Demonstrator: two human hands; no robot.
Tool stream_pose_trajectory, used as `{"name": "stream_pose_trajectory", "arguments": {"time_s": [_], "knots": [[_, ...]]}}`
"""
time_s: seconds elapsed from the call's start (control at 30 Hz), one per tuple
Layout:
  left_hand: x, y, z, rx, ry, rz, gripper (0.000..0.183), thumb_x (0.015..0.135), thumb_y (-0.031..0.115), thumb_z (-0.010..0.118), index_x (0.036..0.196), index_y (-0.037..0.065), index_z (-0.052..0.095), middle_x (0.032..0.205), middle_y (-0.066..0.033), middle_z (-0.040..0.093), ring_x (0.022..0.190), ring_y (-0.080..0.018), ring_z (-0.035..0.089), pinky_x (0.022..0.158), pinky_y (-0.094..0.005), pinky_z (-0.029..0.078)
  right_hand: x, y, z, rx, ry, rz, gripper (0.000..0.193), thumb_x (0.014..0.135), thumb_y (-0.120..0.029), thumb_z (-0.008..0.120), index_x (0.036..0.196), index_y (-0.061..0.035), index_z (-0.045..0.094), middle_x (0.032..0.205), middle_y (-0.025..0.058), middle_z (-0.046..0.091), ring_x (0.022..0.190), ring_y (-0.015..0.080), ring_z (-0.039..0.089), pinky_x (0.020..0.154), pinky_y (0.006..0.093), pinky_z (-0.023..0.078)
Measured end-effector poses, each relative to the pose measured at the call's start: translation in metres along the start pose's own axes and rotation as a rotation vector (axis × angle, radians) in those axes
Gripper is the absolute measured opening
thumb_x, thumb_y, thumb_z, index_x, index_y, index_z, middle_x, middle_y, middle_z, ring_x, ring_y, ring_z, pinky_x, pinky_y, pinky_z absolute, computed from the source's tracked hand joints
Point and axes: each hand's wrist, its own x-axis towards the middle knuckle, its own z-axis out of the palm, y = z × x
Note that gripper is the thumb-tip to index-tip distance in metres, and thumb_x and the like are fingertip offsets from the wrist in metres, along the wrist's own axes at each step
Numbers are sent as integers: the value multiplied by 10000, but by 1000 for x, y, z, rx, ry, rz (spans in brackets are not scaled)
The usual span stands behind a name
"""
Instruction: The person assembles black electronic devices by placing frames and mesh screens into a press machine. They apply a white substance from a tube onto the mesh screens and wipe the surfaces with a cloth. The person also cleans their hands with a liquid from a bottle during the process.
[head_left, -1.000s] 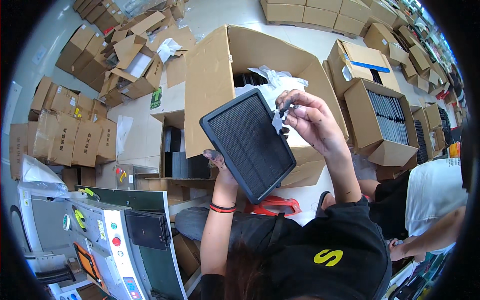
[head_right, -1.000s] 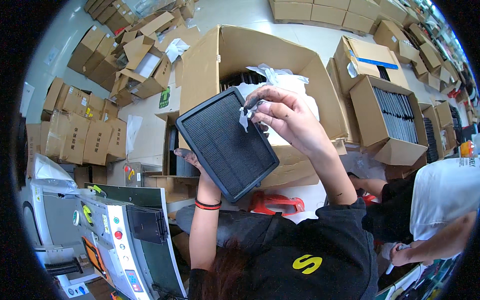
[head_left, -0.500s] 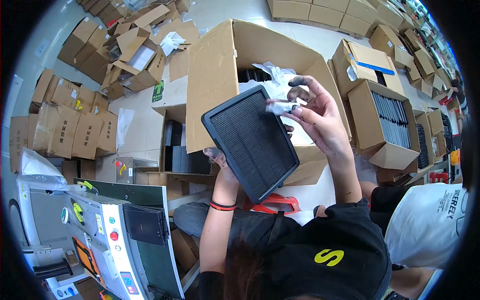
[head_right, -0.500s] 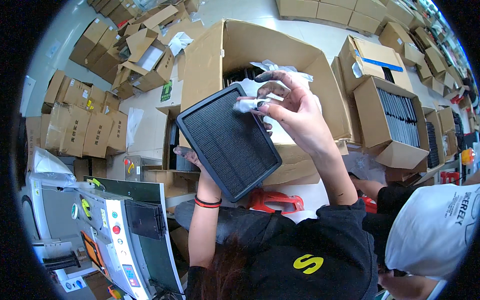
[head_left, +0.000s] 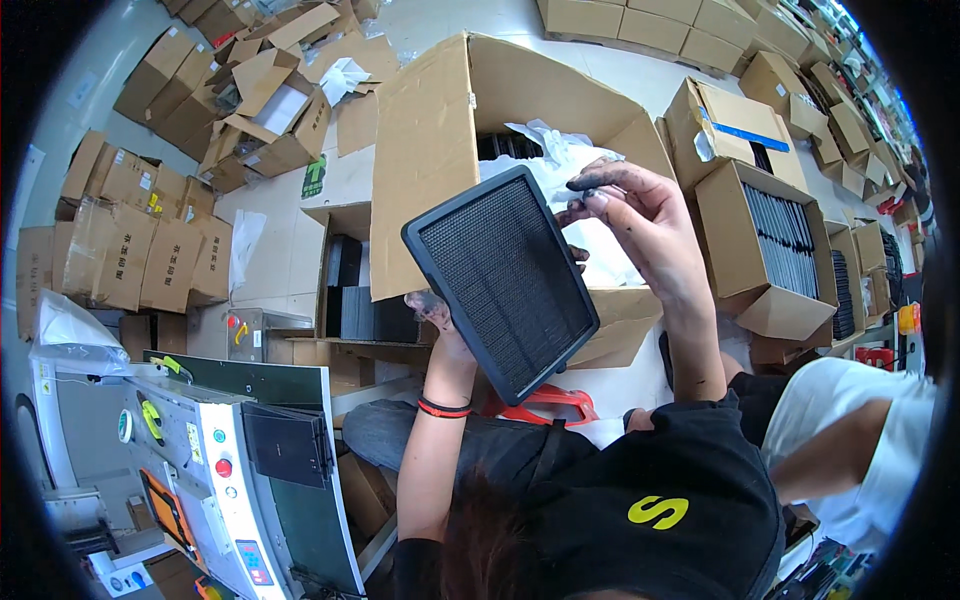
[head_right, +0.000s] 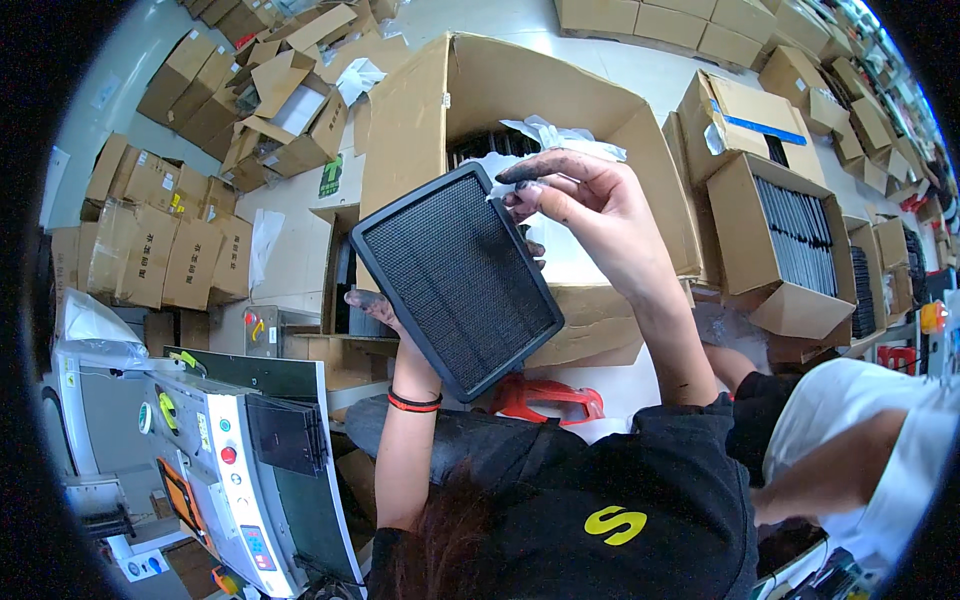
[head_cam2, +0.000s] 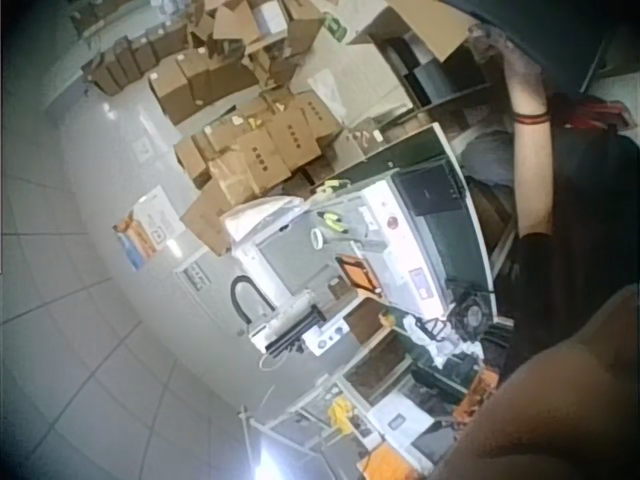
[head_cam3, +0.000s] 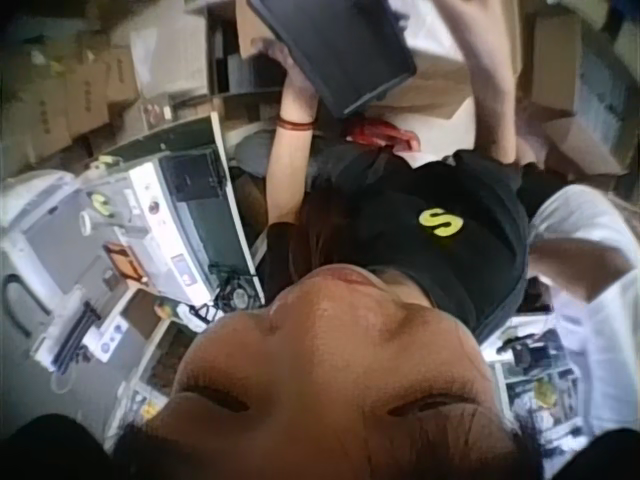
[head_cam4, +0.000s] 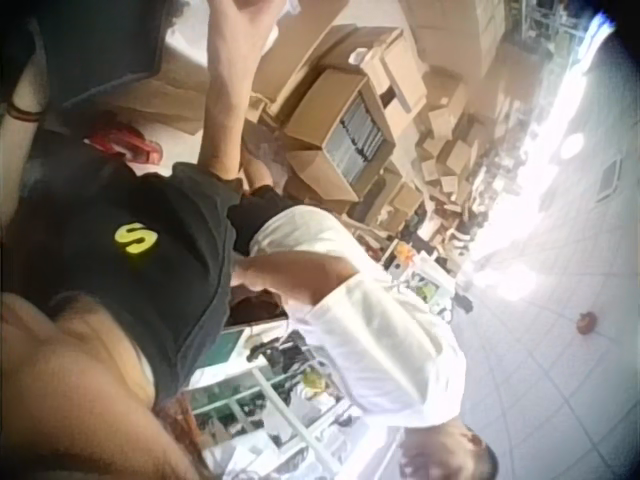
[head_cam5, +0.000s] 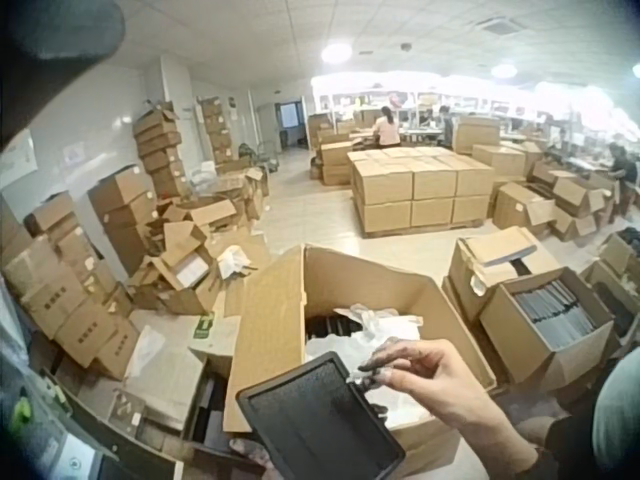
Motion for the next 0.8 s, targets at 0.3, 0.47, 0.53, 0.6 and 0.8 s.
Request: {"name": "stream_pose_trajectory", "arguments": {"time_s": [0.3,0.47,0.53,0.6,0.8], "knots": [[1,-2,-4,-46,-5,-24,835,843,671,279,1405,57,214,1371,-190,336,1169,-329,457,951,-442,435,4,1,-4,319,3,66,302,866,-70,571,1136,58,526,1053,151,592,931,204,615,795,312,529],[2,-2,-2,-103,-38,-34,857,827,693,282,1407,65,212,1381,-191,323,1177,-331,451,955,-449,429,4,10,-12,530,14,77,256,907,-93,517,1128,35,500,1056,147,590,979,239,611,758,298,551],[-1,-2,-2,-121,-35,-35,866,821,702,283,1408,69,212,1385,-192,317,1180,-332,448,957,-452,427,5,8,-6,473,62,65,216,915,-95,503,1106,7,505,1026,133,594,972,235,611,743,292,552],[-3,-2,-2,-121,-21,-28,875,815,710,284,1409,72,211,1389,-192,312,1183,-333,446,958,-454,425,4,9,1,446,125,34,210,918,-96,497,1105,1,504,1007,123,596,947,217,614,742,286,549],[-10,-6,-10,174,197,38,989,733,809,262,1416,97,202,1406,-207,280,1204,-355,421,968,-473,404,-16,16,5,316,228,-40,212,908,-73,504,1108,-5,510,953,66,589,800,104,571,644,227,499]]}}
